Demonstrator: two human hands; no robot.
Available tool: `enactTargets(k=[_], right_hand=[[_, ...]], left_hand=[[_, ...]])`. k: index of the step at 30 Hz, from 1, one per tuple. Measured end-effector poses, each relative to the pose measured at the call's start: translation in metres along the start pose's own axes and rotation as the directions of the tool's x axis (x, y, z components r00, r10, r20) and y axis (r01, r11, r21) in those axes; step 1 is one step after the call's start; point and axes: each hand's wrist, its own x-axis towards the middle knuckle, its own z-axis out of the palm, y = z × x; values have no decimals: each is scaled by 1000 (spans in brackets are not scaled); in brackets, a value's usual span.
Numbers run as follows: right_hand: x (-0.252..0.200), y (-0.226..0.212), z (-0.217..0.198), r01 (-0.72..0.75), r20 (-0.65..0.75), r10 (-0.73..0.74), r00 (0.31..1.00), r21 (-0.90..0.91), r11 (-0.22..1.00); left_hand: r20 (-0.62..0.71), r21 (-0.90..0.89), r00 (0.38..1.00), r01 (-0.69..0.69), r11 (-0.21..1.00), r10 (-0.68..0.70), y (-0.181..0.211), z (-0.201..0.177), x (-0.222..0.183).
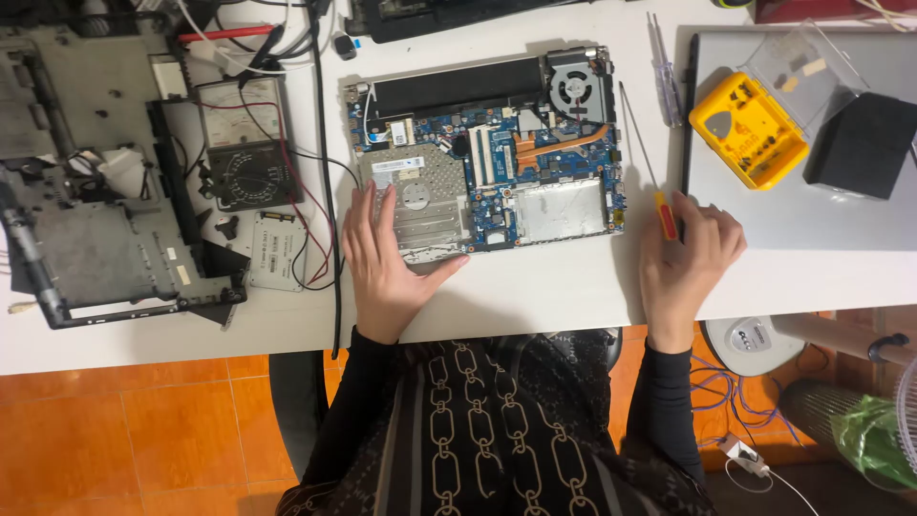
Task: The person works on a laptop at a cluttered workbench. They lift off the bottom cover, set it aside, then remove the hard drive from its bay and handle the drive and caddy, turning them over in their hands while working on the exposed components.
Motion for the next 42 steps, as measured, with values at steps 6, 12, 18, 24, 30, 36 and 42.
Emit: enactTargets(k=[6, 12, 18, 24, 30, 36, 42], right_hand=[[7, -8, -3, 55, 66, -50, 997, -79, 995], [7, -6, 1, 42, 92, -37, 995, -50, 998], [11, -16, -3, 122, 115, -115, 987, -57, 991], [11, -13, -2, 159, 170, -149, 974, -49, 986], [11, -15, -4, 170, 188, -158, 969, -50, 984], [9, -12, -2, 181, 189, -173, 966, -24, 983], [7, -10, -3, 184, 180, -179, 967, -12, 983]], left_hand=[[28, 17, 1000, 10, 1000, -11, 5, -5, 3], [23, 11, 1000, 6, 1000, -6, 0, -2, 1], [-63, 106, 995, 86, 991, -79, 9, -7, 1], [-64, 40, 993, 105, 994, -103, 8, -8, 1], [-40, -132, 988, 142, 981, -149, 3, -9, -3], [-9, -171, 989, 144, 975, -148, 6, -12, 3], [31, -212, 991, 135, 968, -132, 4, -15, 7]])
